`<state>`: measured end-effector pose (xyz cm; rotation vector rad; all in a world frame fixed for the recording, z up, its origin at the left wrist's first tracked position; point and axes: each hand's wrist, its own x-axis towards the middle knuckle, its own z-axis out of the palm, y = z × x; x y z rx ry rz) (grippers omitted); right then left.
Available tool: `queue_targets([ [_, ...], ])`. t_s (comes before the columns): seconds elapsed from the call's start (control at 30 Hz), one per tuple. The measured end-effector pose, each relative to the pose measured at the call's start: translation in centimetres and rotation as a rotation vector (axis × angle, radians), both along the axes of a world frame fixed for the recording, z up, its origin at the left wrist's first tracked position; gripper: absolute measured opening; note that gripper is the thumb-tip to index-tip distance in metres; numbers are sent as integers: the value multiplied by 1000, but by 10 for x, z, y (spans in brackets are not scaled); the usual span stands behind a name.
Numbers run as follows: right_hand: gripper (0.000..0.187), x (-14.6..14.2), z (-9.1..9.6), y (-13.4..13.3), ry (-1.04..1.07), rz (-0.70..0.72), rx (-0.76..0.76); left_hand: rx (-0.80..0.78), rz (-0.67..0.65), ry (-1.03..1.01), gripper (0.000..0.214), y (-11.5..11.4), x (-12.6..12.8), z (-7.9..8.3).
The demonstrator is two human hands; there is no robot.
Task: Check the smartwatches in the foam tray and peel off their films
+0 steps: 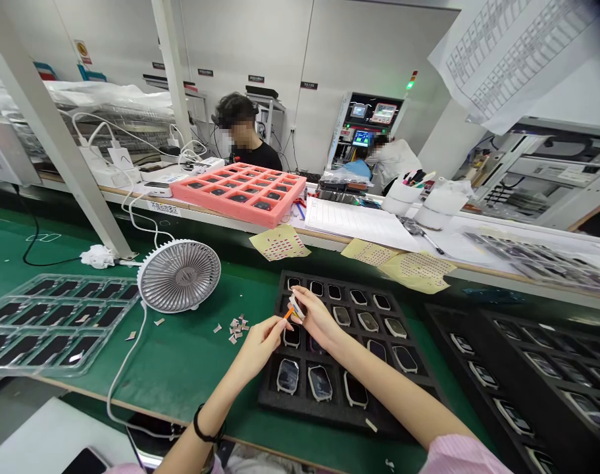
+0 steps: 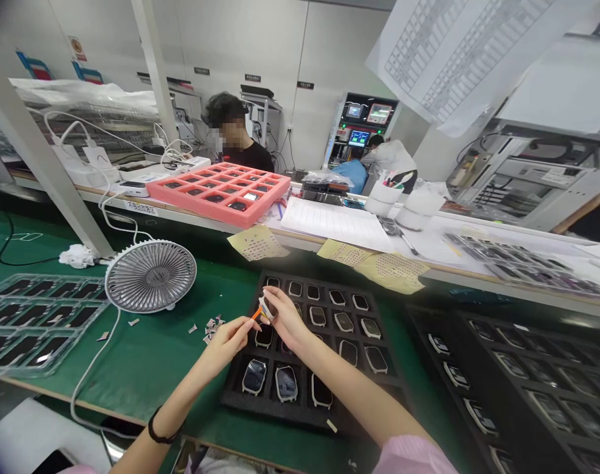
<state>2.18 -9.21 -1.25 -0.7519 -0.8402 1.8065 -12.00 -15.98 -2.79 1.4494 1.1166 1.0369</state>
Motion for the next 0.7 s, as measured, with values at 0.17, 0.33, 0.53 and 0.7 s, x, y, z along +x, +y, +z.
queue_targets([
  [0.17,31,-1,4,-3,20,-25,-11,13,-19,25,44,-2,2,0],
  [0.33,22,0,5,-5,-26,33,-7,14,-45,32,45,-3,4,0],
  [0.53,15,2,5,-3,54,105,-39,18,-9,40,46,-3,6,-1],
  [0.7,15,4,5,-3,2,200,-3,28,-40,27,45,-2,6,-2],
])
